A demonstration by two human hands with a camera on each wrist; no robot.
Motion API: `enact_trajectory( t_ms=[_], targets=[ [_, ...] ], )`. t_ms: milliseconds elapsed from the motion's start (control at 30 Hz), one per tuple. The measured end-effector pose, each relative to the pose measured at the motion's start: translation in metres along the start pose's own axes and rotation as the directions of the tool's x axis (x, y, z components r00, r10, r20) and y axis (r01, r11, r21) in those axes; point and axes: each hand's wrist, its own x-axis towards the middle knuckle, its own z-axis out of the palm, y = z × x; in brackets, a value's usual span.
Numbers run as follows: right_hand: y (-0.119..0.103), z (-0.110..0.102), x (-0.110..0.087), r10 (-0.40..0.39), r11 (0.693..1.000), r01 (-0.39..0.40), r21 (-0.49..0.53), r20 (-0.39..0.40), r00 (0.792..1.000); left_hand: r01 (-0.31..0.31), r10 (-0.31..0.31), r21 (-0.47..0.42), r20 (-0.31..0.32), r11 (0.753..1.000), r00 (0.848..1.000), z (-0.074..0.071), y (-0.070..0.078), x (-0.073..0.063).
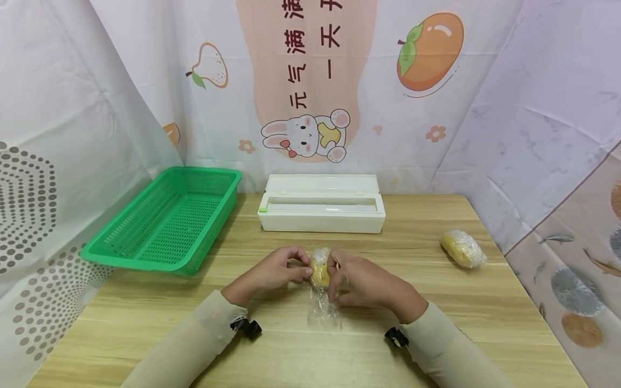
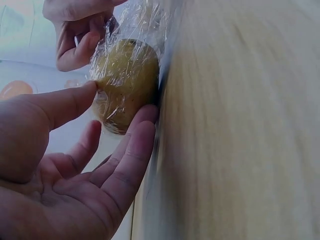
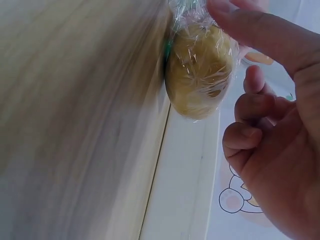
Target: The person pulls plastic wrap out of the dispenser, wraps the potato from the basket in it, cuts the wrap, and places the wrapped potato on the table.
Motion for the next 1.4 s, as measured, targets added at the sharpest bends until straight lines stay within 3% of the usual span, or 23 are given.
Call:
enact_trajectory(
  t_ms=[300,567,767,967,1100,1200,1300,1400],
  targets=[
    [-0.006,0.002,-0.001,-0.001,1.0,-0.002,0.025,0.109,0.994,0.013,-0.013,-0.023,-0.011,1.0,1.0,0.002,0.0,0.0],
    [0.005,0.004,-0.001,-0.016,0.993,0.022,0.118,-0.054,0.998,-0.001,0.0,-0.009,-0.01,1.0,1.0,0.004,0.002,0.0],
    [0.009,0.006,0.001,0.122,0.987,-0.105,0.119,-0.152,0.981,-0.033,0.033,-0.003,0.011,0.999,0.999,0.003,0.002,0.0],
    [0.01,0.008,0.003,0.29,0.94,-0.245,0.238,-0.18,0.94,-0.061,0.062,0.06,-0.02,0.996,0.998,0.003,0.005,-0.002],
    [0.009,0.009,0.004,0.349,0.88,-0.269,0.392,-0.148,0.925,-0.132,0.14,0.136,-0.053,0.982,0.989,0.004,0.004,-0.002],
    [0.009,0.01,0.004,0.392,0.837,-0.295,0.461,-0.13,0.911,-0.167,0.177,0.136,-0.067,0.977,0.982,0.005,0.004,-0.002],
    [0.01,0.011,0.004,0.43,0.823,-0.323,0.467,-0.14,0.892,-0.192,0.199,0.132,-0.041,0.972,0.979,0.003,0.004,-0.002],
    [0.011,0.013,0.005,0.449,0.817,-0.333,0.472,-0.155,0.88,-0.232,0.226,0.117,0.058,0.966,0.972,-0.003,0.003,-0.003]
  ],
)
